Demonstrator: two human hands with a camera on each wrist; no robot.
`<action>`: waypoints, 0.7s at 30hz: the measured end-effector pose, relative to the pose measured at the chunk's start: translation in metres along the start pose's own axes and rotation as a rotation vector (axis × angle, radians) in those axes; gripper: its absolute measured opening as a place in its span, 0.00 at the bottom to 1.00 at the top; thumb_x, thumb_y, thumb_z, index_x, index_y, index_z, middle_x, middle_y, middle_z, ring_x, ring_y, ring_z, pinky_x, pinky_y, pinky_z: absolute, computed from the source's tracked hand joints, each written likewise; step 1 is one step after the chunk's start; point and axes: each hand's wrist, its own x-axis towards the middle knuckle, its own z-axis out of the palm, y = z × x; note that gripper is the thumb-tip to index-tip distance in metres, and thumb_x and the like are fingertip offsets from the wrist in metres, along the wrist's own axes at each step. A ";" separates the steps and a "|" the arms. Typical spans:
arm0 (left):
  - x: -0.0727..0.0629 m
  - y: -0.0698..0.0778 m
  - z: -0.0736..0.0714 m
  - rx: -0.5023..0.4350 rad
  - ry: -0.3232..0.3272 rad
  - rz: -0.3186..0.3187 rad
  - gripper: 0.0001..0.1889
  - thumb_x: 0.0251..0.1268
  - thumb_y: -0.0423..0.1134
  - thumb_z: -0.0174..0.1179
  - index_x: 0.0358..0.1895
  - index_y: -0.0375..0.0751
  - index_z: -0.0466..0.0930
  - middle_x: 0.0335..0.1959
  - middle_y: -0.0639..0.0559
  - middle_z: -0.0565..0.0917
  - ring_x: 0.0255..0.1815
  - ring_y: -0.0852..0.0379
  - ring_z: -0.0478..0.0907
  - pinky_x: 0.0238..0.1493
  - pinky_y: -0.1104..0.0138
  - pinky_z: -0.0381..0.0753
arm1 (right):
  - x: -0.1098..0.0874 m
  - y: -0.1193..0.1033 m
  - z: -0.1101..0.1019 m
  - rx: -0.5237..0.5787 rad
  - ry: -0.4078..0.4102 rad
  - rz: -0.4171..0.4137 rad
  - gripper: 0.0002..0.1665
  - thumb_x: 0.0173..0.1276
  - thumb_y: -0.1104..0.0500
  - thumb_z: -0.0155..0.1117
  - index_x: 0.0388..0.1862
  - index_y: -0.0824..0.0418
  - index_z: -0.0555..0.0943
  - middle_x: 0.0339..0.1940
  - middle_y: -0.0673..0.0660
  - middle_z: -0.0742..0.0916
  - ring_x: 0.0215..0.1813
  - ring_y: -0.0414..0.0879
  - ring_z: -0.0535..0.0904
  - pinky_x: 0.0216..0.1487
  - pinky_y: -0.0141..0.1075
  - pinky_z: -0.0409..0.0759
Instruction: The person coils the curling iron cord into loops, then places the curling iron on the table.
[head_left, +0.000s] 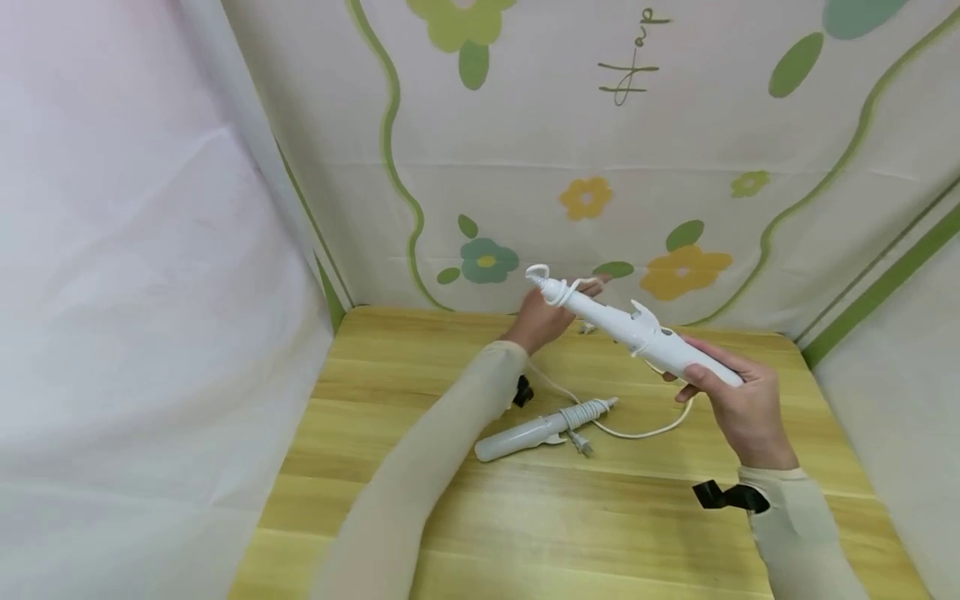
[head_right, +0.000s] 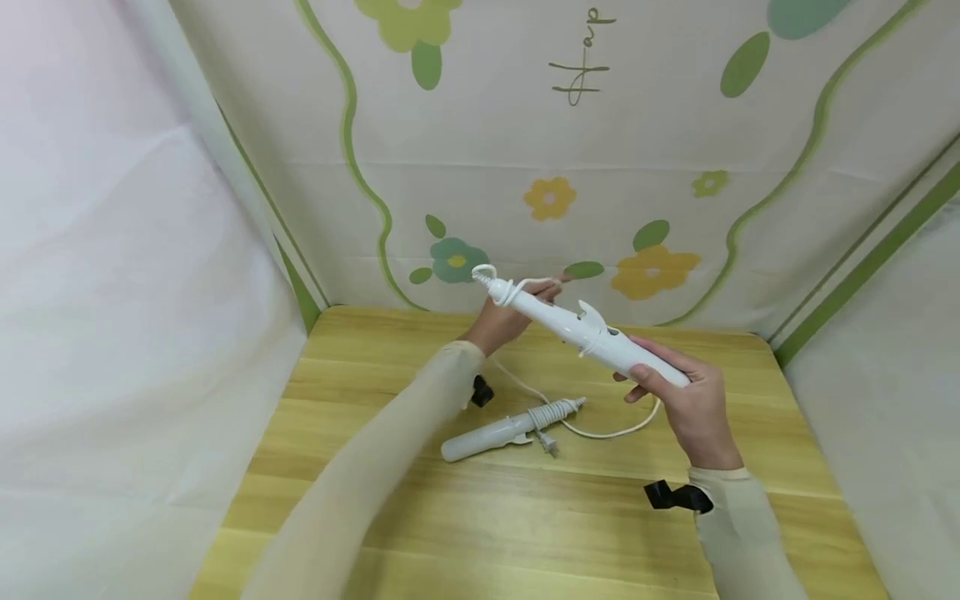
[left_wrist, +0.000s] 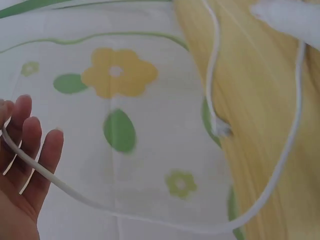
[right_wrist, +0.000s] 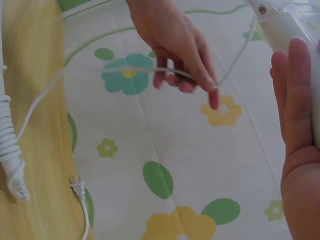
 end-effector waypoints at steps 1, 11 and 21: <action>0.007 0.006 0.002 -0.070 0.015 0.002 0.19 0.90 0.45 0.53 0.73 0.54 0.84 0.59 0.55 0.92 0.56 0.57 0.89 0.52 0.71 0.83 | 0.000 -0.001 0.001 0.025 0.010 -0.013 0.22 0.73 0.86 0.54 0.65 0.88 0.77 0.57 0.67 0.92 0.41 0.54 0.94 0.32 0.37 0.90; 0.055 0.060 0.025 -0.391 0.012 0.095 0.20 0.89 0.43 0.55 0.74 0.45 0.82 0.57 0.50 0.92 0.55 0.63 0.86 0.53 0.78 0.79 | -0.005 -0.015 0.005 0.136 0.084 -0.094 0.22 0.72 0.88 0.54 0.64 0.92 0.74 0.56 0.75 0.90 0.40 0.58 0.94 0.31 0.39 0.90; 0.062 0.088 0.038 -0.430 -0.025 0.184 0.18 0.86 0.37 0.58 0.70 0.38 0.84 0.73 0.47 0.84 0.73 0.67 0.80 0.68 0.81 0.74 | -0.011 -0.021 0.003 0.125 0.140 -0.113 0.22 0.70 0.90 0.53 0.63 0.93 0.73 0.55 0.75 0.91 0.39 0.59 0.94 0.31 0.40 0.90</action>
